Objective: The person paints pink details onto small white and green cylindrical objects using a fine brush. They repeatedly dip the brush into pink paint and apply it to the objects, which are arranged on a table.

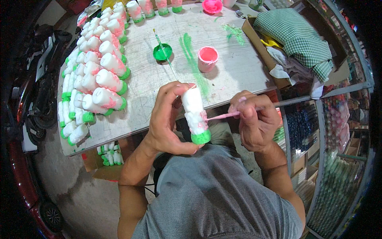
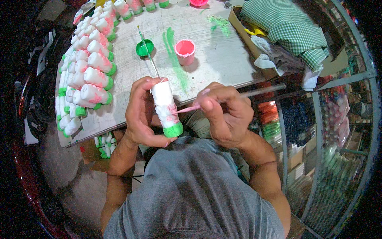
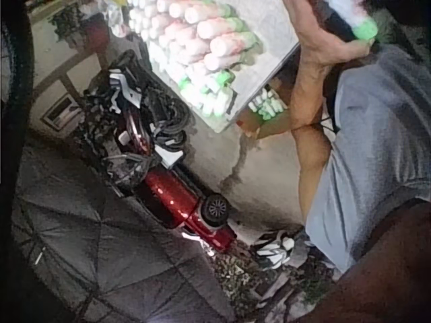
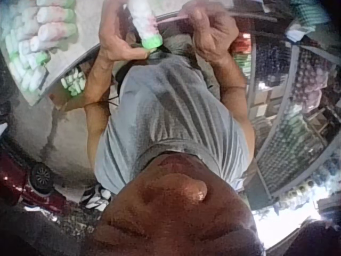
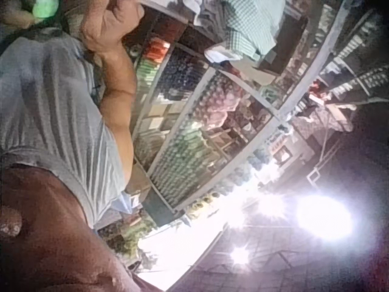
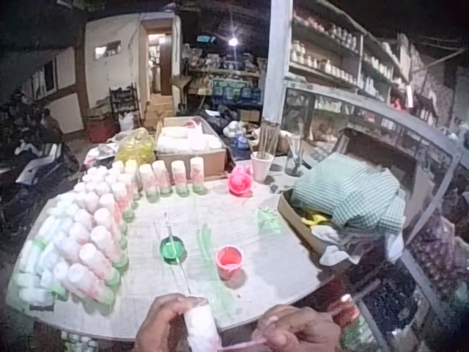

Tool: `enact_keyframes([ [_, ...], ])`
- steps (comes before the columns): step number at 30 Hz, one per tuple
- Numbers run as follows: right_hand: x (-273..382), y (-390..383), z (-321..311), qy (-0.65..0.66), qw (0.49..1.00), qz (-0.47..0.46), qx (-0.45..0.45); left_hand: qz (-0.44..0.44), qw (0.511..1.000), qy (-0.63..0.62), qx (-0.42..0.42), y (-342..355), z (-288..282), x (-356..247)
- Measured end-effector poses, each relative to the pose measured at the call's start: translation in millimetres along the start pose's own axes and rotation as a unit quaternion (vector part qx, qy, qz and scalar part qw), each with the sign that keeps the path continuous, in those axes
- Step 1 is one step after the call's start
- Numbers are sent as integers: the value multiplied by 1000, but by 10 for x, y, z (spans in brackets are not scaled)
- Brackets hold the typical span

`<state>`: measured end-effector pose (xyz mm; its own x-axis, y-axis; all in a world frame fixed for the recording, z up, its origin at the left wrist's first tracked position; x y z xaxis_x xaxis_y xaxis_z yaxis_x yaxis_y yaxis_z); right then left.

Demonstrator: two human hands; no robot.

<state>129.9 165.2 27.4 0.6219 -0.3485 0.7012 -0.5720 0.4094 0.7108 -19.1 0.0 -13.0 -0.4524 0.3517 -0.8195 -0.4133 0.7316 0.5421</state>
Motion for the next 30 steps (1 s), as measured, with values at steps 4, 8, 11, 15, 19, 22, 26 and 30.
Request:
enact_keyframes([
  [4,-101,8,4,-28,998,57,7,-4,1000,-1,7,-9,21,-63],
  [8,-104,-60,3,26,997,40,-58,3,1000,15,-8,-23,-7,-34],
  [11,-105,-83,44,-20,999,-4,-26,12,999,35,3,-16,-12,-47],
  [15,-80,-35,27,23,998,42,-41,10,999,48,12,-22,-21,-57],
  [19,-94,30,6,-15,1000,14,20,0,998,61,17,0,-31,-103],
  [22,-101,49,14,-26,999,-13,25,-6,997,77,26,-5,-37,-106],
  [26,-16,18,18,-54,994,-82,48,-13,997,66,34,-15,-43,-80],
  [30,33,-9,-23,-100,981,-123,116,-22,998,51,29,-19,-44,-68],
])
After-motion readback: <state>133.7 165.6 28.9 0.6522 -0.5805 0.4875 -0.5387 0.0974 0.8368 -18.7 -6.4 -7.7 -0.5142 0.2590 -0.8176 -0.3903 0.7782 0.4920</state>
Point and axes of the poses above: each hand's wrist, its own y-axis towards the middle knuckle, its own z-axis out of the palm, x = y × z, the point moved 1 cm from there along y, towards the middle knuckle, and after that the axes turned 5 degrees about -z, right-handed, at the moved point
